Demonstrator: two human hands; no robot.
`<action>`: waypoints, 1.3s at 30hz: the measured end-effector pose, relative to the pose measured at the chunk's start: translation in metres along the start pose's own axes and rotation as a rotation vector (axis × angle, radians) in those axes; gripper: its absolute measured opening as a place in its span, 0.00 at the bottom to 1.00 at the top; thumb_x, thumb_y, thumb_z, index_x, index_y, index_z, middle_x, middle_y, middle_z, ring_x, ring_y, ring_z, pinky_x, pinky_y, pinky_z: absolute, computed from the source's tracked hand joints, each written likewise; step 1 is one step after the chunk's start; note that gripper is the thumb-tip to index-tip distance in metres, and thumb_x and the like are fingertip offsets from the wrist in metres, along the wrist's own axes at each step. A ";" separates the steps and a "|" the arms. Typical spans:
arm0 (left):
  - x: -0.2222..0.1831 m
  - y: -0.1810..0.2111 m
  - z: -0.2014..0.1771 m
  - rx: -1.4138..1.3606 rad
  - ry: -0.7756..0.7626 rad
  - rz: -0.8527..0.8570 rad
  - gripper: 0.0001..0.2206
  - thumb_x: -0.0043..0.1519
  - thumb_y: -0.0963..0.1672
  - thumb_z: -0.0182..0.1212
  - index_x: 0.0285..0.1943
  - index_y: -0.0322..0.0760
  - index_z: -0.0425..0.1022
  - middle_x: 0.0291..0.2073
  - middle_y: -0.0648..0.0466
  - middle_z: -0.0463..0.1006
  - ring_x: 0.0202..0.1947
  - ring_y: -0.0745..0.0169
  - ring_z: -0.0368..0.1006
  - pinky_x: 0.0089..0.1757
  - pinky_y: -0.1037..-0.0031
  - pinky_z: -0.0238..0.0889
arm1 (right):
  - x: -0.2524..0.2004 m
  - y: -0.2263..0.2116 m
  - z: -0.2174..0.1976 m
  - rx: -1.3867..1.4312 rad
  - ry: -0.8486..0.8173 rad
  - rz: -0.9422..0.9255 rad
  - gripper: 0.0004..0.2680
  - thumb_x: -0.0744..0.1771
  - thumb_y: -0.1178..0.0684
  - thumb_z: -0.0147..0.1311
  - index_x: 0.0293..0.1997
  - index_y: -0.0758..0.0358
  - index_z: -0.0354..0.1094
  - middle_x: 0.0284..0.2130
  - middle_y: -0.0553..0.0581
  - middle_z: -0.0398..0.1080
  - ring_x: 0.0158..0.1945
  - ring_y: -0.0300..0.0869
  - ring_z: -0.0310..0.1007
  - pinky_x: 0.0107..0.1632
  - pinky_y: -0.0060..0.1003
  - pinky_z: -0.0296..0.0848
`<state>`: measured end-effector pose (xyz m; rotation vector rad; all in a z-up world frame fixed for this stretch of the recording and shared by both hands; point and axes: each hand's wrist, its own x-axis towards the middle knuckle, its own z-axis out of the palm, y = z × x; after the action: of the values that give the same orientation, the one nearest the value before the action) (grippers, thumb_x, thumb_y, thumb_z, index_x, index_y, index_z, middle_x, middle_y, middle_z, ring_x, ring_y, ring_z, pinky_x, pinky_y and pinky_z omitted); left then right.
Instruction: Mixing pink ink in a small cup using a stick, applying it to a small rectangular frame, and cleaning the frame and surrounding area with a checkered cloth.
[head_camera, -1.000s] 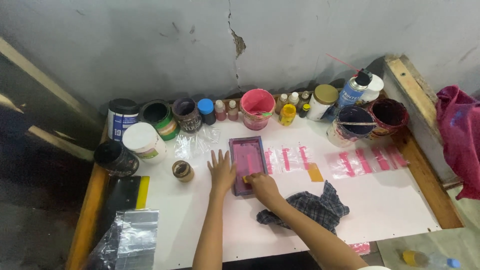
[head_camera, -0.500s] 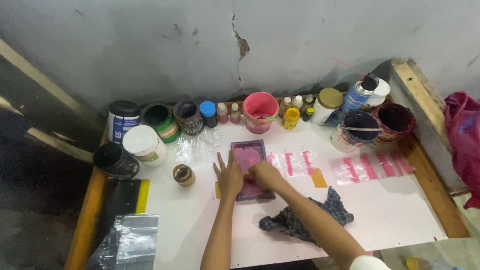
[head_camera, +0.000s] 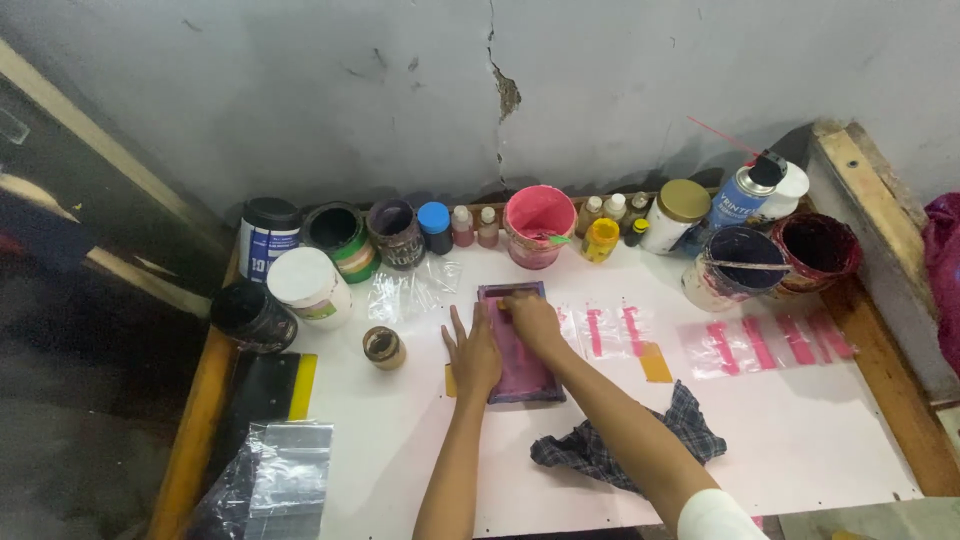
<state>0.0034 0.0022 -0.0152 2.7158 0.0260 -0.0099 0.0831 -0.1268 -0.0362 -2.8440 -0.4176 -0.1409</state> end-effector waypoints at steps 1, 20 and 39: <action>-0.001 -0.001 0.000 0.000 0.000 0.002 0.25 0.70 0.43 0.37 0.79 0.44 0.50 0.76 0.53 0.56 0.78 0.36 0.35 0.68 0.40 0.32 | -0.007 0.000 0.004 0.000 0.001 0.001 0.10 0.66 0.58 0.51 0.44 0.44 0.79 0.34 0.55 0.79 0.39 0.53 0.82 0.40 0.47 0.82; 0.006 -0.012 0.023 0.049 0.116 0.033 0.26 0.67 0.43 0.43 0.78 0.44 0.54 0.74 0.56 0.60 0.77 0.34 0.39 0.67 0.38 0.37 | -0.119 0.000 0.029 -0.006 0.070 -0.183 0.09 0.66 0.60 0.52 0.45 0.51 0.77 0.40 0.51 0.78 0.46 0.43 0.78 0.44 0.33 0.77; -0.006 0.007 -0.009 -0.039 0.022 -0.017 0.25 0.69 0.42 0.40 0.79 0.44 0.52 0.75 0.53 0.58 0.77 0.34 0.36 0.68 0.39 0.32 | -0.028 0.016 -0.025 0.233 -0.131 -0.017 0.12 0.66 0.60 0.48 0.47 0.51 0.79 0.41 0.58 0.79 0.48 0.56 0.79 0.52 0.50 0.77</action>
<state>-0.0028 -0.0008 -0.0039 2.6764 0.0552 0.0149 0.0598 -0.1556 -0.0200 -2.6281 -0.4529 0.0864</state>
